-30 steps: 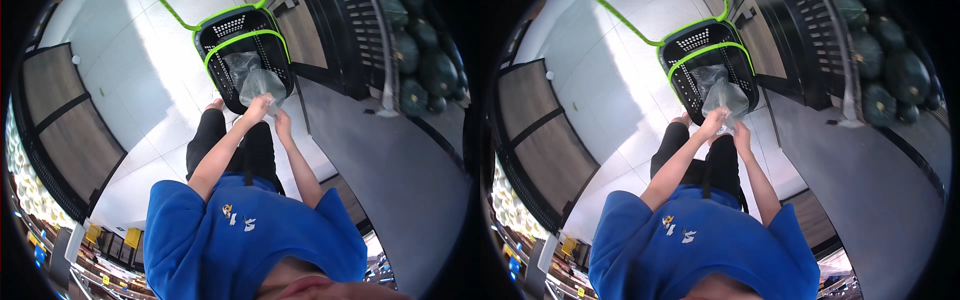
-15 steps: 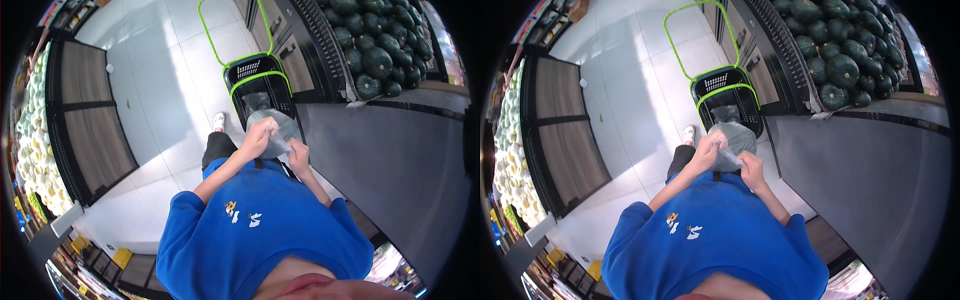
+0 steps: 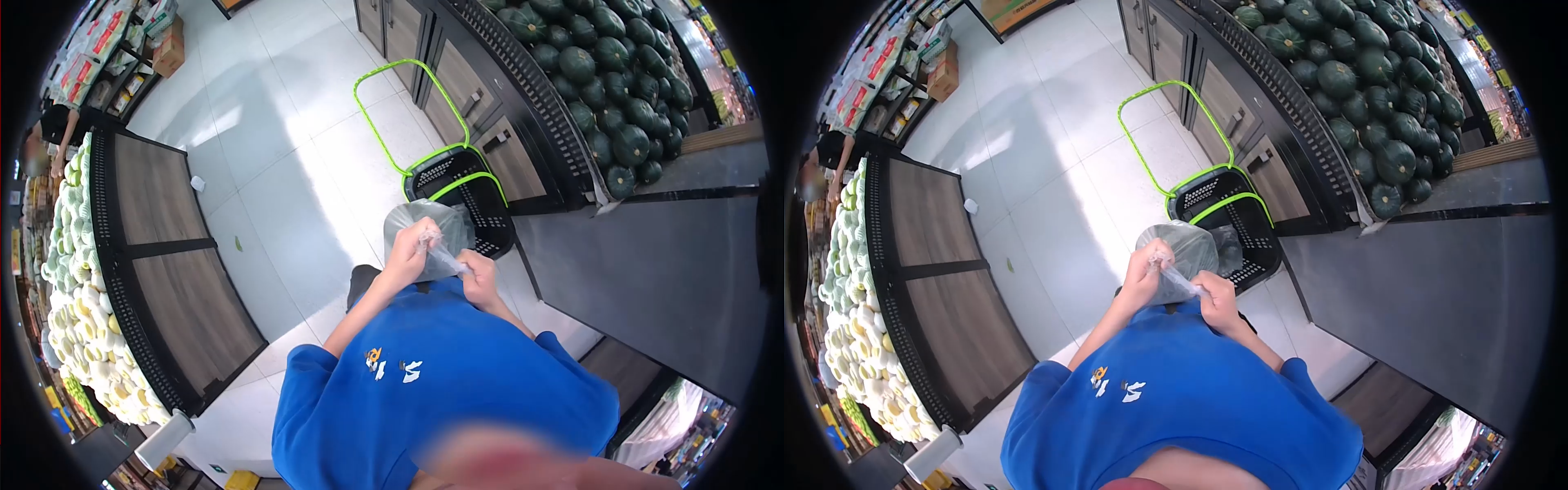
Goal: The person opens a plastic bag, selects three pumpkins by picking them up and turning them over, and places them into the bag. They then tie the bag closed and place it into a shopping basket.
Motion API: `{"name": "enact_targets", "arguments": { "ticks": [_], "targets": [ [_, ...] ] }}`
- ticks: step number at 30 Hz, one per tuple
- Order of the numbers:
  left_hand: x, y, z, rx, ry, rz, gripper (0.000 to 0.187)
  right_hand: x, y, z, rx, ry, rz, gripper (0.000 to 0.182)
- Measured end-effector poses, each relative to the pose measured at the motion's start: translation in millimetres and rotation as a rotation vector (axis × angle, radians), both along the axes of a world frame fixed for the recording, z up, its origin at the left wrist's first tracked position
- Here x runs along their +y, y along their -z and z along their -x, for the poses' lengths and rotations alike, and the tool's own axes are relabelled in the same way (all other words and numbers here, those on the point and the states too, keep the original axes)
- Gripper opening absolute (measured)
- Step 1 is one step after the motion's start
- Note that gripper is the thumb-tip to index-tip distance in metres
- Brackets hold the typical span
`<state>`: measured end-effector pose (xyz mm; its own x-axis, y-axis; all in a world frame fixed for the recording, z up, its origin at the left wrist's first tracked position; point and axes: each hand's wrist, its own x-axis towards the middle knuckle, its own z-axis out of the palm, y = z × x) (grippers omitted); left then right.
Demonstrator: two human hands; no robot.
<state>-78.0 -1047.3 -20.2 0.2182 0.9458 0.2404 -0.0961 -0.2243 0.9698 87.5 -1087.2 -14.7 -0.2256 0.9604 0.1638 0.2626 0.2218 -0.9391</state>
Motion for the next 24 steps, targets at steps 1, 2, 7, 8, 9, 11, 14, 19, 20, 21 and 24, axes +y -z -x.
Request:
{"name": "enact_targets", "arguments": {
  "ticks": [1,2,7,8,9,11,14,19,20,21,24],
  "targets": [
    [4.0,0.1,12.4,0.004,-0.039,0.007,0.025,8.1,-0.7,11.3,0.028,-0.026,0.036,0.021],
    [7.9,-0.6,24.1,0.011,-0.035,-0.001,0.025,17.2,-0.9,21.8,0.036,-0.022,0.029,0.021],
    [37.5,2.0,70.0,0.017,-0.194,0.061,0.017,72.4,3.4,63.6,0.045,-0.162,0.041,0.023],
    [46.2,3.5,78.6,0.021,-0.238,0.069,0.015,84.6,4.4,73.3,0.048,-0.205,0.053,0.023],
    [56.1,6.0,86.0,-0.018,-0.246,0.077,0.032,97.4,5.3,83.1,0.053,-0.198,0.050,0.023],
    [77.9,16.8,108.7,0.001,-0.261,0.090,0.019,127.1,6.5,102.8,0.061,-0.288,0.056,0.021],
    [128.1,19.3,135.5,0.010,-0.302,0.096,0.014,183.1,14.4,129.3,0.075,-0.340,0.044,0.018],
    [230.5,-10.5,174.8,0.063,-0.264,0.154,0.040,286.4,4.2,161.7,0.053,-0.354,-0.029,0.016],
    [249.7,-12.0,182.9,0.068,-0.247,0.147,0.040,305.4,1.8,169.6,0.056,-0.337,-0.036,0.016],
    [266.9,-13.1,190.7,0.074,-0.253,0.114,0.040,322.4,-1.2,177.8,0.059,-0.340,-0.052,0.017],
    [315.0,-13.3,210.5,0.057,-0.264,0.087,0.039,371.1,-10.7,200.9,0.066,-0.318,-0.087,0.018]
  ]
}}
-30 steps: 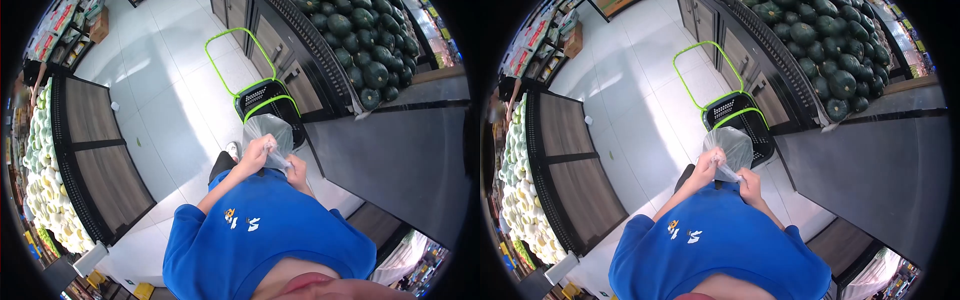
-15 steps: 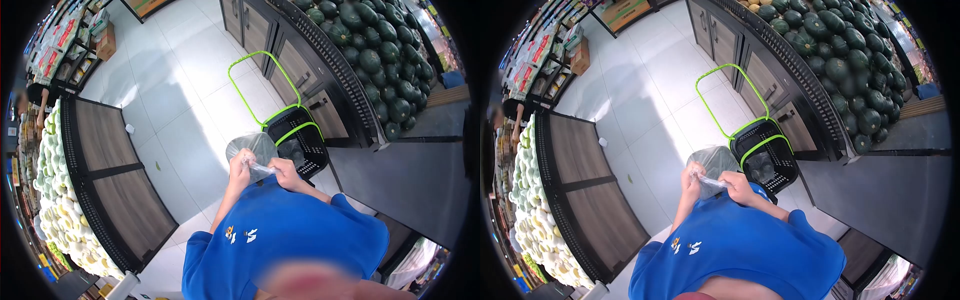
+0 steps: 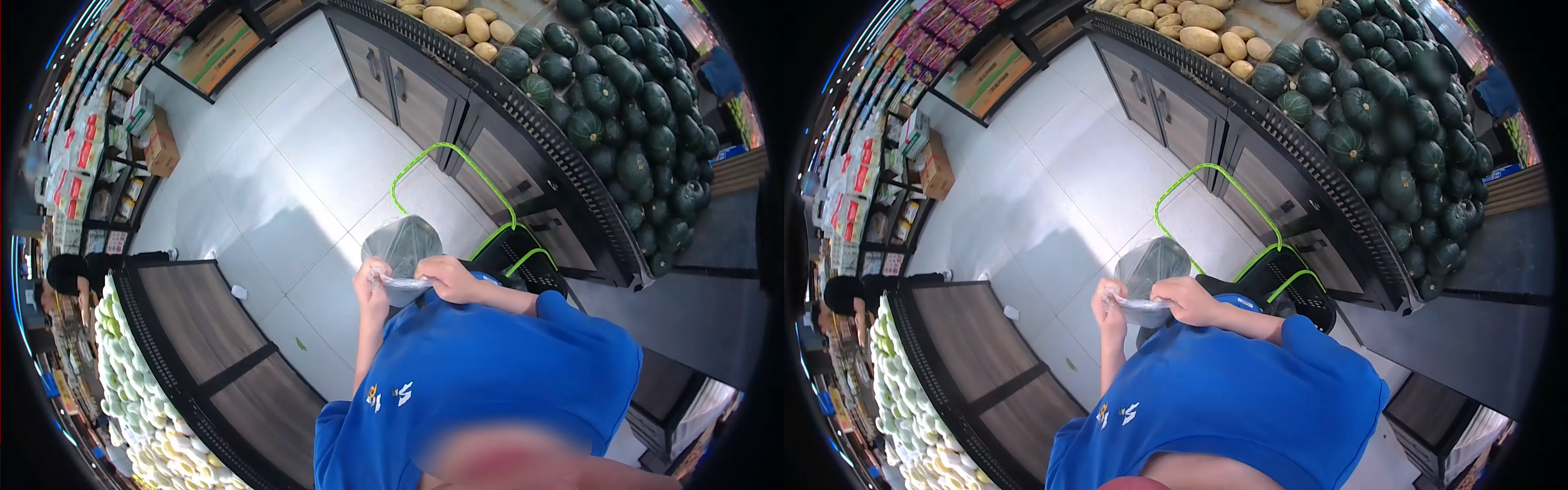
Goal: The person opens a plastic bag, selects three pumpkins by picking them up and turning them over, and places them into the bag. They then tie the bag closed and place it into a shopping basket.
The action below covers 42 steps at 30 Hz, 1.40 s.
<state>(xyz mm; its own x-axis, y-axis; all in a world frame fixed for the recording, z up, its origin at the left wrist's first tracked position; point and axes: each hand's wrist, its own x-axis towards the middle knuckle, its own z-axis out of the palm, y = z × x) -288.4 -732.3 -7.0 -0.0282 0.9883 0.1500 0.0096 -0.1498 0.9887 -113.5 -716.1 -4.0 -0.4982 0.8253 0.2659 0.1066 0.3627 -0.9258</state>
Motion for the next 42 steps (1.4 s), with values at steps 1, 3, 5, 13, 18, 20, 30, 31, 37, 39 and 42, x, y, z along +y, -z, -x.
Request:
{"name": "enact_targets", "arguments": {
  "ticks": [1,3,5,13,18,20,30,31,37,39,42],
  "targets": [
    [17.3,0.3,5.6,-0.024,-0.028,-0.009,0.038,16.1,-2.3,6.2,0.008,0.004,-0.030,0.018],
    [55.0,-2.8,16.0,-0.052,0.018,-0.007,0.038,45.1,-3.1,18.8,-0.009,0.054,0.012,0.018],
    [93.5,-1.3,28.1,-0.074,0.068,-0.005,0.037,73.3,-0.1,33.8,-0.007,0.144,0.100,0.016],
    [275.3,1.5,82.8,0.008,0.454,-0.042,0.037,189.3,13.6,100.9,0.062,0.438,0.076,0.007],
    [368.8,-7.8,76.8,0.007,0.707,-0.060,0.033,249.3,2.7,116.5,0.038,0.592,0.106,0.004],
    [396.0,-8.8,68.7,-0.029,0.789,-0.033,0.023,266.0,3.2,121.0,0.074,0.652,0.127,0.003],
    [513.9,-34.0,22.1,-0.058,1.100,-0.004,0.013,382.7,-9.7,100.4,0.171,0.680,0.087,0.004],
    [524.1,-39.8,14.4,-0.071,1.136,-0.030,0.013,391.6,-10.7,95.4,0.227,0.684,0.075,0.005],
    [573.2,-57.7,-34.1,-0.241,1.349,-0.033,0.011,428.6,-35.7,64.0,0.306,0.743,-0.001,0.009],
    [591.2,-64.5,-49.8,-0.274,1.427,-0.079,0.013,442.0,-41.4,53.1,0.269,0.759,-0.051,0.009],
    [613.5,-80.2,-78.0,-0.346,1.553,-0.113,0.019,462.0,-50.9,36.6,0.161,0.854,-0.219,0.008]
  ]
}}
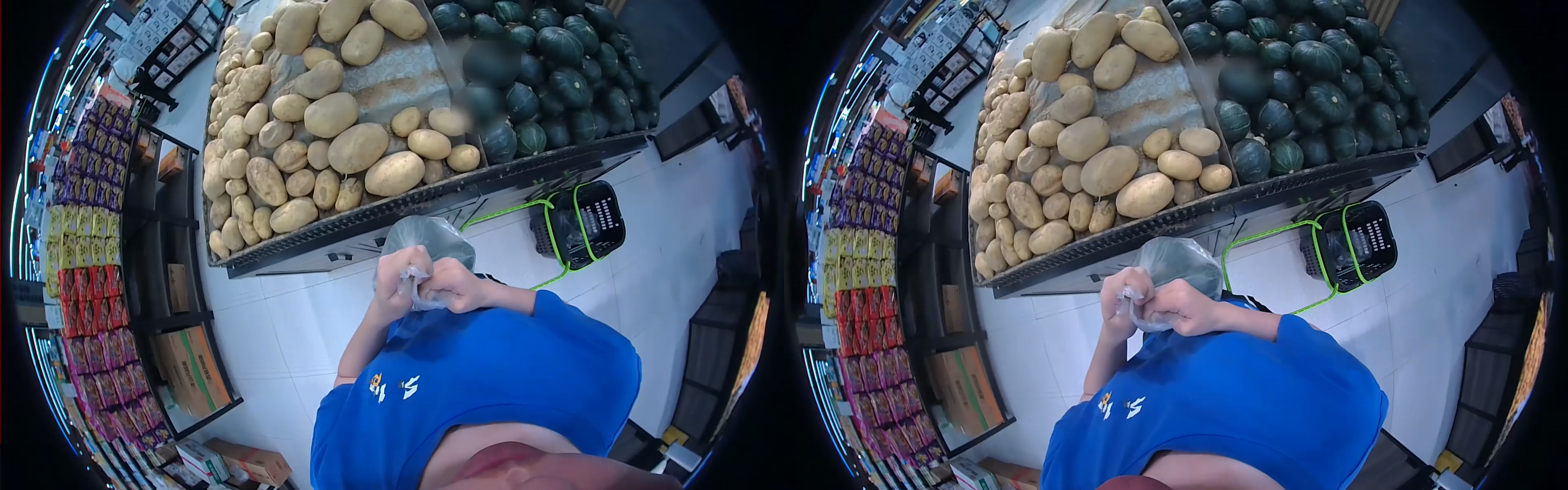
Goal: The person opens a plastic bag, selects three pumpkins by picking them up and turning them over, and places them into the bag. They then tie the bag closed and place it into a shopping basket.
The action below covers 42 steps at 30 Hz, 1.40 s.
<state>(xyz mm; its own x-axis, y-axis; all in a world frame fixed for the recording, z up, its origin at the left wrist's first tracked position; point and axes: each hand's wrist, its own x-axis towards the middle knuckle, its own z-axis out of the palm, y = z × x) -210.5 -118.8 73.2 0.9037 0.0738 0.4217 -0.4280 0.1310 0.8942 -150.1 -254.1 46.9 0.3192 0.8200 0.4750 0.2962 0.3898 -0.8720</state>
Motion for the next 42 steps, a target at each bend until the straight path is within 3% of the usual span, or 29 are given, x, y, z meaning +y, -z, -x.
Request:
{"name": "enact_targets", "arguments": {
  "ticks": [2,8,13,16,17,23,24,27,31,36,38,39,42],
  "targets": [
    [14.8,-15.2,-22.9,-0.017,0.075,0.018,0.022,15.2,-14.0,-10.0,-0.140,0.136,-0.126,0.007],
    [42.2,-62.8,-89.0,-0.345,0.270,0.193,0.022,61.3,-57.7,-38.8,-0.206,0.462,-0.321,0.010],
    [64.9,-90.0,-142.3,-0.366,0.381,0.225,0.023,94.0,-83.4,-76.3,-0.372,0.633,-0.418,0.011],
    [69.7,-92.3,-176.1,-0.532,0.466,0.534,0.011,112.4,-89.4,-98.8,-0.413,0.677,-0.458,0.010],
    [78.4,-99.3,-183.6,-0.553,0.407,0.412,0.016,118.6,-93.4,-106.8,-0.418,0.707,-0.487,0.009],
    [92.5,-107.6,-254.8,-0.701,0.196,0.393,0.018,135.5,-101.7,-164.4,-0.370,0.885,-0.480,0.009],
    [92.8,-107.7,-267.5,-0.713,0.144,0.402,0.019,134.5,-101.5,-174.9,-0.371,0.882,-0.482,0.009],
    [93.4,-104.8,-297.2,-0.683,-0.001,0.324,0.017,133.3,-99.2,-204.5,0.133,0.803,-0.388,0.010],
    [99.5,-91.2,-330.9,-0.689,-0.061,0.314,0.017,120.6,-99.1,-238.8,-0.145,0.696,-0.231,0.007],
    [87.8,-63.2,-363.2,-0.616,-0.147,0.278,0.023,99.8,-86.2,-287.1,-0.019,0.586,-0.031,0.008],
    [81.5,-44.4,-370.9,-0.601,-0.232,0.408,0.024,92.6,-74.7,-299.2,-0.007,0.533,-0.017,0.009],
    [81.2,-44.1,-371.6,-0.695,-0.230,0.263,0.021,89.0,-69.6,-302.8,0.058,0.495,-0.041,0.010],
    [79.1,-44.8,-367.0,-0.639,-0.274,0.126,0.022,84.6,-60.5,-307.4,0.115,0.450,-0.071,0.014]
  ]
}}
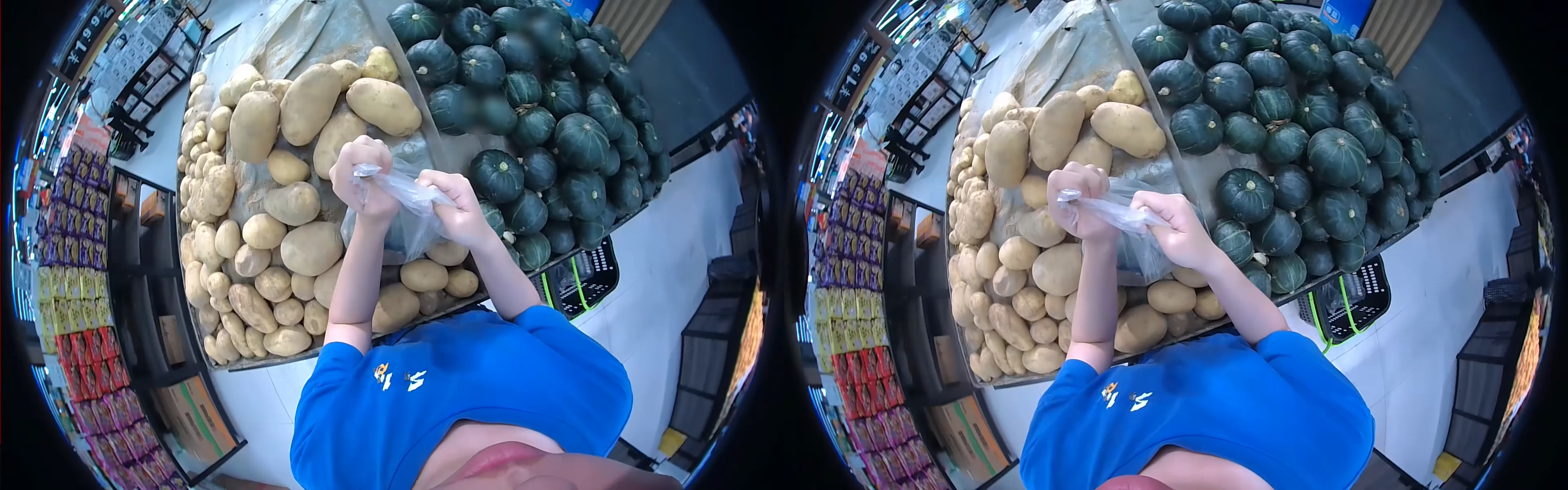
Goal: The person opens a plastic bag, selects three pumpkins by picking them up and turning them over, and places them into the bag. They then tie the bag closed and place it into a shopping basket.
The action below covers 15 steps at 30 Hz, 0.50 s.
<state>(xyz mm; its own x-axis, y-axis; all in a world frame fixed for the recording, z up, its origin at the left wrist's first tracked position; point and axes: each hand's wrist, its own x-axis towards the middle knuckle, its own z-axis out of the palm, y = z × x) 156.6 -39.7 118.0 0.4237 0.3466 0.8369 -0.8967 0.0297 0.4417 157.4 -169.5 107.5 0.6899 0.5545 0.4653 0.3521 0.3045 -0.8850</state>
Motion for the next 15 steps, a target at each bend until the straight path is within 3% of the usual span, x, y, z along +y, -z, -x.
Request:
{"name": "enact_targets", "arguments": {
  "ticks": [4,9,15],
  "targets": [
    [6.4,13.5,4.0,0.156,-0.115,-0.007,0.009,-6.1,6.0,-4.8,0.082,-0.040,0.054,0.015],
    [10.1,21.2,21.6,0.183,-0.224,-0.105,0.007,-15.4,14.4,-5.6,0.119,0.011,0.077,0.009],
    [28.1,19.5,66.7,0.371,-0.251,-0.368,0.018,-29.4,13.6,7.0,0.000,0.047,0.033,0.009]
  ]
}}
